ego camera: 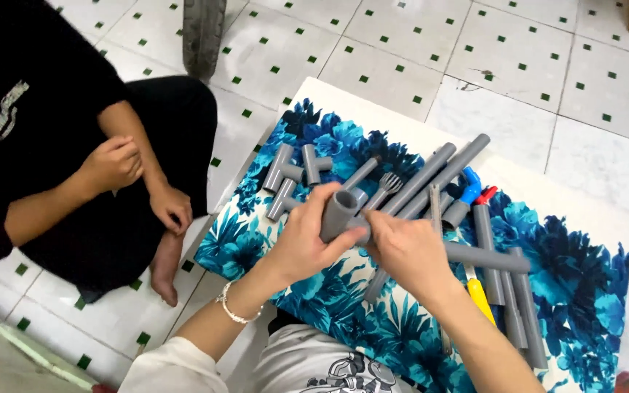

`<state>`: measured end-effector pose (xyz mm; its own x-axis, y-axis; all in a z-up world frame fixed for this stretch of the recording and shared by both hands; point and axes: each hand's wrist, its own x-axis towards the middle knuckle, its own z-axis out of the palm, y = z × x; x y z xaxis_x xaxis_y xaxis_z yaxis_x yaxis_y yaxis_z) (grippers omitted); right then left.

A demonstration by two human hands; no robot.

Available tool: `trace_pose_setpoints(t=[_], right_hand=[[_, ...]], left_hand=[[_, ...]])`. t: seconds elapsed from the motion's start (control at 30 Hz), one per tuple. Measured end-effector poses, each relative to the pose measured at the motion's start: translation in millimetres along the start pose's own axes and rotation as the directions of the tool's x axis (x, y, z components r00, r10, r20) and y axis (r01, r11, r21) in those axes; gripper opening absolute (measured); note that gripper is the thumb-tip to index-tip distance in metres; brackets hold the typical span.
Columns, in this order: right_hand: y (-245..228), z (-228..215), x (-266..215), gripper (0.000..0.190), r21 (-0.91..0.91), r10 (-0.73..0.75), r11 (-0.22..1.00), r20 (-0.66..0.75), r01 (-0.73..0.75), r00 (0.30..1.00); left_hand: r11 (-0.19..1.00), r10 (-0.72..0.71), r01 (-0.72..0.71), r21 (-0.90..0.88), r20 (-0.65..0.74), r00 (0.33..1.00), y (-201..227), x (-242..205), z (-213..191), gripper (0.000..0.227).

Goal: Smoothing the edges of a cut PVC pipe using a small abrasive tool

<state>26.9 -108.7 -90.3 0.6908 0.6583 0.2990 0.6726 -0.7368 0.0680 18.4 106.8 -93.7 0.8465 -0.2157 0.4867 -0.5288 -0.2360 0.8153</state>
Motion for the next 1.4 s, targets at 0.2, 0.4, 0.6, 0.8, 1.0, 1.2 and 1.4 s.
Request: trace_pose_setpoints(t=[0.2, 0.4, 0.6, 0.8, 1.0, 1.2, 1.4], right_hand=[[-8.9, -10.0, 8.2, 0.053, 0.120, 0.076, 0.989, 0.116, -0.090, 0.990], [16.9, 11.4, -41.1, 0.059, 0.044, 0.184, 0.981, -0.511, -0.189, 0.840], [27.8, 39.4, -105.0, 0.047, -0.001, 0.506, 0.855, -0.209, -0.518, 0.837], [7.1, 37.0, -121.3, 0.062, -0.063, 0.718, 0.687, 0.215, -0.724, 0.662], [13.5, 46.5, -130.3, 0.055, 0.056, 0.746, 0.611, 0.295, -0.790, 0.598], [21.7, 40.0, -136.4, 0.043, 0.568, 0.761, 0.347, 0.294, -0.746, 0.578], [25.9, 37.0, -134.9, 0.036, 0.885, 0.743, 0.044, 0.281, -0.464, 0.607]], left_hand=[[0.984, -0.143, 0.140, -0.111, -0.017, 0.990, -34.6, -17.6, 5.4, 0.046], [0.853, -0.478, 0.340, -0.397, -0.330, 0.814, -62.0, -19.3, -12.7, 0.038], [0.874, -0.475, 0.343, -0.344, -0.458, 0.751, -69.5, -23.0, -11.8, 0.042], [0.882, -0.412, 0.470, 0.038, -0.425, 0.806, -62.0, -36.1, -24.0, 0.056], [0.787, -0.427, 0.526, 0.323, -0.331, 0.842, -44.9, -38.3, -27.7, 0.045], [0.682, -0.024, 0.212, 0.700, -0.269, 0.963, -46.8, -47.1, -2.0, 0.045], [0.737, 0.221, -0.133, 0.662, -0.050, 0.974, -32.9, -54.8, 64.0, 0.023]])
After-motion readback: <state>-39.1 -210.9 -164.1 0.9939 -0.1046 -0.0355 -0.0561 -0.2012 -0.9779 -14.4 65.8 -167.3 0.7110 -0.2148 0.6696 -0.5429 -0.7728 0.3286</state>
